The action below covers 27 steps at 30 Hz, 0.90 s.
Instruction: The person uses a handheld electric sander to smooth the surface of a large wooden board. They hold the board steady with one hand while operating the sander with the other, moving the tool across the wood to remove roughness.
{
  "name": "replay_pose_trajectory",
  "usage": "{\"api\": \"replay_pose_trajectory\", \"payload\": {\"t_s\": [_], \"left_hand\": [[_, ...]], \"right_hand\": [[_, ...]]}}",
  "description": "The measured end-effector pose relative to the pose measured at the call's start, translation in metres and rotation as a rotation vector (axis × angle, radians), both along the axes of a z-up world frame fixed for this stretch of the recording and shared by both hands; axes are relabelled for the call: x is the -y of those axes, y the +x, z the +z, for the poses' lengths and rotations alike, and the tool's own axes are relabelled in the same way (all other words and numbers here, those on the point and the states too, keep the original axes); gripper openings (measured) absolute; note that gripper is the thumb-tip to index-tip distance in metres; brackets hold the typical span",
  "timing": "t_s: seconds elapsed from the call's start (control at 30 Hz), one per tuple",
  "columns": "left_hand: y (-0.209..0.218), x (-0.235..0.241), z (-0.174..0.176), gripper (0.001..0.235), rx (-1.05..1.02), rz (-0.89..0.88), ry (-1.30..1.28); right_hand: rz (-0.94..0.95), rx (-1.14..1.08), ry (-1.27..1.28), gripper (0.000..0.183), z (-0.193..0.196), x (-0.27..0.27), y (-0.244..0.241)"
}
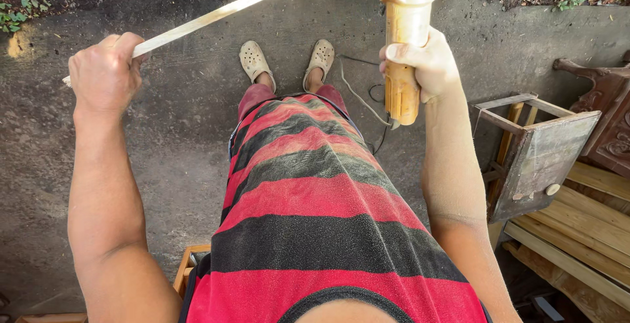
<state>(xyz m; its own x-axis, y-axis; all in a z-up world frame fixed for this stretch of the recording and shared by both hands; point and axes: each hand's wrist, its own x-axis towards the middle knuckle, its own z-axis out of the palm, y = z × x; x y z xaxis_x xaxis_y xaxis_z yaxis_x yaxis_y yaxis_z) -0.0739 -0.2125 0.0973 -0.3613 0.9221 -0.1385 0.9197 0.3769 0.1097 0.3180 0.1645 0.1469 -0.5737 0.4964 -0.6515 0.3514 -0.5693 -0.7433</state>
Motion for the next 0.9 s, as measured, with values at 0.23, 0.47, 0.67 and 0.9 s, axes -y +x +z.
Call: {"api": "replay_pose_trajectory", "payload": {"t_s": [0.23, 0.47, 0.67, 0.9], "left_hand": [[0.002, 0.005, 0.001, 0.011, 0.034, 0.032, 0.014], [0.007, 0.011, -0.005, 0.010, -0.057, 0.053, -0.054], [0.059, -0.117, 0.002, 0.022, 0.107, 0.007, -0.013], [0.156, -0.361, -0.046, 0.039, 0.330, -0.056, -0.077]], "right_hand": [[-0.124, -0.013, 0.023, 0.046, -0.013, -0.066, 0.046], [-0.274, -0.112, 0.021, 0.048, -0.036, -0.133, 0.097], [-0.297, -0.138, 0.072, 0.047, -0.038, -0.126, 0.163], [-0.396, -0.109, -0.023, 0.046, -0.035, -0.046, 0.193]]}}
